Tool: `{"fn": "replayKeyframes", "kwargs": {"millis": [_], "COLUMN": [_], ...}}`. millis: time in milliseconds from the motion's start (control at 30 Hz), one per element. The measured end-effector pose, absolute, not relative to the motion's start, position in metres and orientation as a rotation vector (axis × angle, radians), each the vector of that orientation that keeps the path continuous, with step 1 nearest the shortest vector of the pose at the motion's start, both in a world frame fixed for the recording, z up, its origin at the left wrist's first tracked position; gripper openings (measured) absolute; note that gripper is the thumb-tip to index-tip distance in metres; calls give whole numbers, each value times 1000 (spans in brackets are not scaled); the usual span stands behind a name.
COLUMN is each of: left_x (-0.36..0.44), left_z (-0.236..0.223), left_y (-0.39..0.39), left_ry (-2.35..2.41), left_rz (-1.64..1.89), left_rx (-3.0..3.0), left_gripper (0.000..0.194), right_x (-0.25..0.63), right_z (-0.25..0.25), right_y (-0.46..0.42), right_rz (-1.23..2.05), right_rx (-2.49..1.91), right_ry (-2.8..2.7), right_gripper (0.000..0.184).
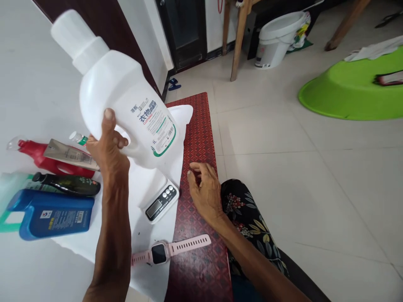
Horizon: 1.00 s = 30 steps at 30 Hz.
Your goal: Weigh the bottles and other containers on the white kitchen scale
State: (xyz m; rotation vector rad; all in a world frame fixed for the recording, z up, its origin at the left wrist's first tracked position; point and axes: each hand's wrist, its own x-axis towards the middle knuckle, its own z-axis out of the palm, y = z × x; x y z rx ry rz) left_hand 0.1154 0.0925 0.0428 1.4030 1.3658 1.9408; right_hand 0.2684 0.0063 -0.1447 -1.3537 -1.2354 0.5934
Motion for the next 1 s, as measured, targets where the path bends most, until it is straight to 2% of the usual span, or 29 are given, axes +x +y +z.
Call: {"fn": "replayKeyframes", "kwargs": {"millis": [267, 567, 867, 1000], "left_x": [66, 50, 52, 46], "left_z": [48, 22, 9, 7], "left_y": [6, -22, -24, -35], "left_ry": [1426, 1527, 1480, 1606], "left_rz": [2049, 2029, 2007, 1896], "left_rx": [1402, 1259, 1370, 1485], "left_gripper": [58, 77, 62, 55], "right_x": [266, 265, 266, 267], "right_z": [-150, -151, -150, -150], "right_y": [9, 11, 8, 7], "right_rz": [548, 524, 550, 574], "right_rx": [-1333, -1359, -1384, -1396], "right_ry": [-1231, -1229, -1223, -1234], "right_gripper": [19, 21, 18, 16]}}
